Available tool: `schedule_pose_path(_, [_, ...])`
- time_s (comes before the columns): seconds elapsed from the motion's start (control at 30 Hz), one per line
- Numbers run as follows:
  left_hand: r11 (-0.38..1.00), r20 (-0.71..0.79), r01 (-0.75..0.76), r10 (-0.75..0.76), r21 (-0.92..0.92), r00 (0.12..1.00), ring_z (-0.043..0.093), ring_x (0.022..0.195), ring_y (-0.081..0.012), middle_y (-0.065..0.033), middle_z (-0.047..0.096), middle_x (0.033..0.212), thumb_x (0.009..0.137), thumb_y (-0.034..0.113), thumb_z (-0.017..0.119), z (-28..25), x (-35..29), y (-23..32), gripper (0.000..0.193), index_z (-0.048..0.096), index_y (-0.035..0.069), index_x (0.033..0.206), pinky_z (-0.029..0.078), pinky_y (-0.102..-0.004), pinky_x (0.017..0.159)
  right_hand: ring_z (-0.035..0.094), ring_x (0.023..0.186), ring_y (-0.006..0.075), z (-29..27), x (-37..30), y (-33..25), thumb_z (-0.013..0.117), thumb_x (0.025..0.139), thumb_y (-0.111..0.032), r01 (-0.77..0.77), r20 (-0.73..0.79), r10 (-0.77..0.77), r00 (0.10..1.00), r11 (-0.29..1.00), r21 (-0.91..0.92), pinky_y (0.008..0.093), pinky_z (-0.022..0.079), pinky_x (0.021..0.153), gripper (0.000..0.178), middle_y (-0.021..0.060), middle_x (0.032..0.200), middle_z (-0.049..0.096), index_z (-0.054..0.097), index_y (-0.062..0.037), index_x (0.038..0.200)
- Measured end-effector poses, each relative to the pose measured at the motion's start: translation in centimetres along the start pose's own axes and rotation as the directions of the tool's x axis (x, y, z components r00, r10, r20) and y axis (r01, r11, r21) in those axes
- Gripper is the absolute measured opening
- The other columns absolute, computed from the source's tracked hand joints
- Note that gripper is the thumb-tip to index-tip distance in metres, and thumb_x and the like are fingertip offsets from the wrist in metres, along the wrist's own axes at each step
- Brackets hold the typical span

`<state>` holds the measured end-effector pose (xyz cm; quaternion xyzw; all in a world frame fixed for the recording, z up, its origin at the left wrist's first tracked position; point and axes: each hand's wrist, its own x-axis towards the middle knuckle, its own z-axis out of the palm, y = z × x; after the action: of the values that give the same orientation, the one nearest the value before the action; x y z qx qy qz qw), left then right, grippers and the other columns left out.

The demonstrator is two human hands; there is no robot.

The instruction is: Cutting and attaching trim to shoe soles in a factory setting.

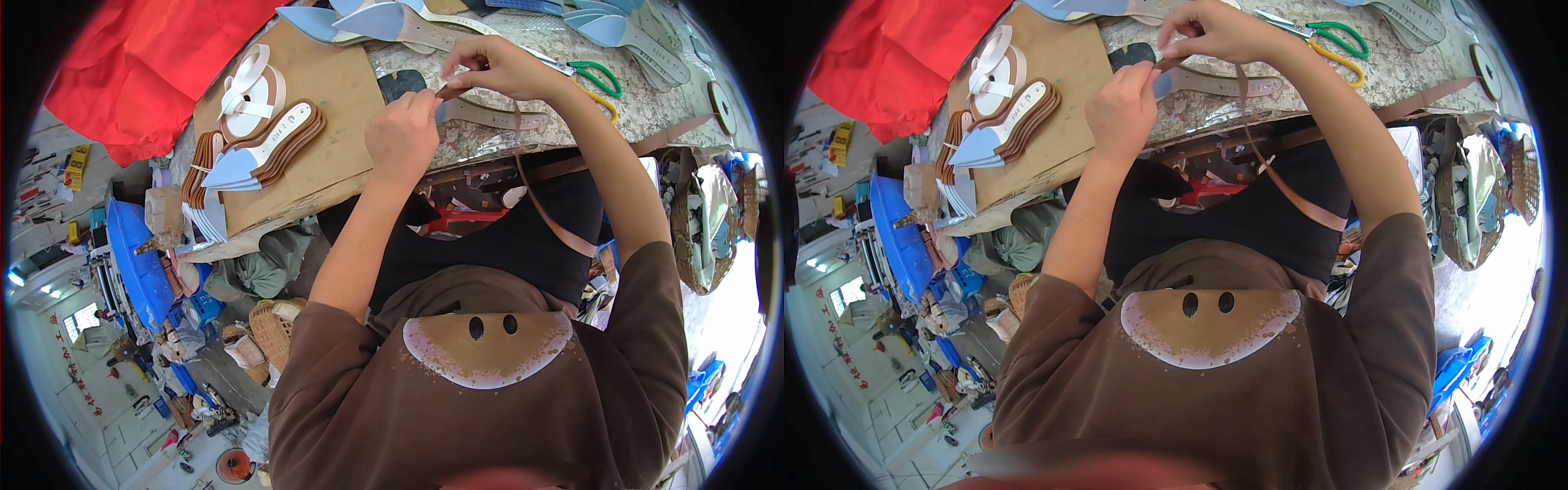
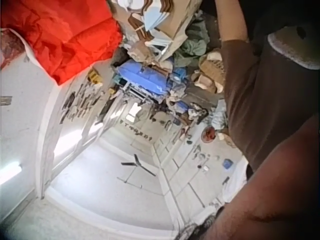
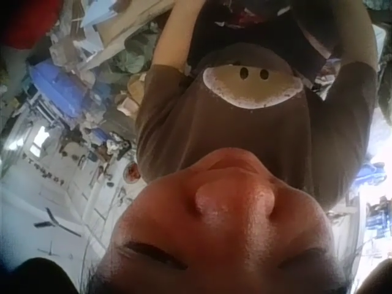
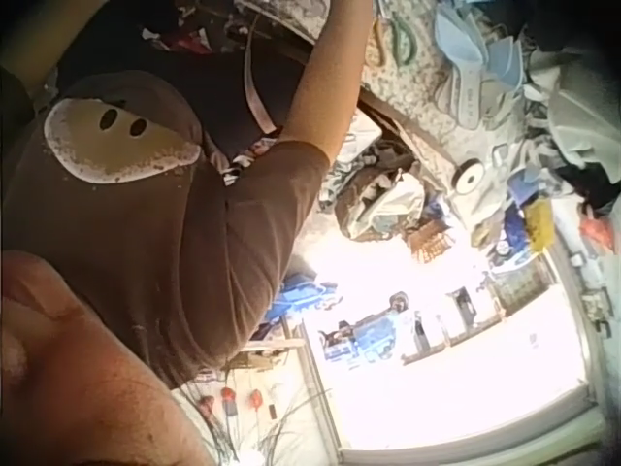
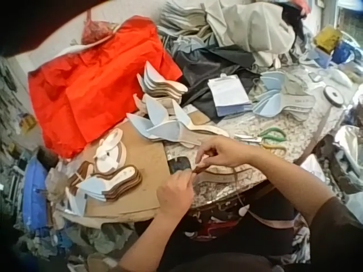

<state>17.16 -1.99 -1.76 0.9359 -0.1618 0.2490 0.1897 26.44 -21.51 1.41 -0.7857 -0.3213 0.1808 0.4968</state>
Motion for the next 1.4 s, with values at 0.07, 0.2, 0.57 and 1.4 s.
schedule_pose_path(0.07, [1.000, -0.007, -0.012, 0.012, -0.008, 1.000, 0.063, 0.064, -0.0300, -0.0075, 0.064, 0.075, 0.087, 0.015, 0.064, 0.0, -0.1, 0.0, 0.006, 0.066, 0.009, 0.087, 0.047, -0.0388, 0.054, 0.046, 0.071, 0.0098, -0.3, 0.0, 0.9, 0.075, 0.083, -0.016, 0.049, 0.020, -0.047, 0.999, 0.994, -0.101, 0.0256, 0.037, 0.062, 0.015, -0.0004, 0.079, 0.054, 0.071, -0.0041, 0.091])
schedule_pose_path(0.2, [0.999, -0.058, -0.045, 0.045, 0.004, 0.997, 0.061, 0.060, -0.0253, -0.0042, 0.059, 0.069, 0.083, 0.013, 0.068, 0.0, -0.4, 0.1, 0.009, 0.060, 0.010, 0.079, 0.046, -0.0374, 0.052, 0.046, 0.070, 0.0099, -0.3, 0.9, 3.1, 0.075, 0.083, -0.015, 0.167, 0.057, -0.165, 0.985, 0.985, -0.036, 0.0256, 0.037, 0.063, 0.012, -0.0008, 0.076, 0.054, 0.073, -0.0042, 0.088])
schedule_pose_path(0.57, [0.995, 0.157, 0.094, -0.091, -0.015, 0.983, 0.064, 0.069, -0.0337, -0.0113, 0.066, 0.076, 0.088, 0.019, 0.063, -1.4, 1.6, 0.8, 0.013, 0.069, 0.007, 0.086, 0.048, -0.0425, 0.059, 0.055, 0.076, 0.0112, 0.7, -0.7, 4.0, 0.075, 0.083, -0.012, 0.047, 0.007, -0.048, 0.999, 0.997, 0.067, 0.0275, 0.043, 0.068, 0.013, 0.0014, 0.077, 0.058, 0.073, -0.0014, 0.090])
schedule_pose_path(1.4, [0.914, 0.666, 0.091, 0.218, -0.396, 0.714, 0.066, 0.083, -0.0348, -0.0165, 0.070, 0.086, 0.076, 0.011, 0.063, 0.2, 7.9, -2.4, 0.020, 0.074, 0.009, 0.093, 0.053, -0.0426, 0.076, 0.068, 0.083, 0.0316, 5.2, -2.2, -3.2, 0.067, 0.075, -0.010, -0.263, -0.286, 0.047, 0.957, 0.553, -0.790, 0.0417, 0.055, 0.068, 0.008, 0.0132, 0.084, 0.067, 0.068, -0.0036, 0.081])
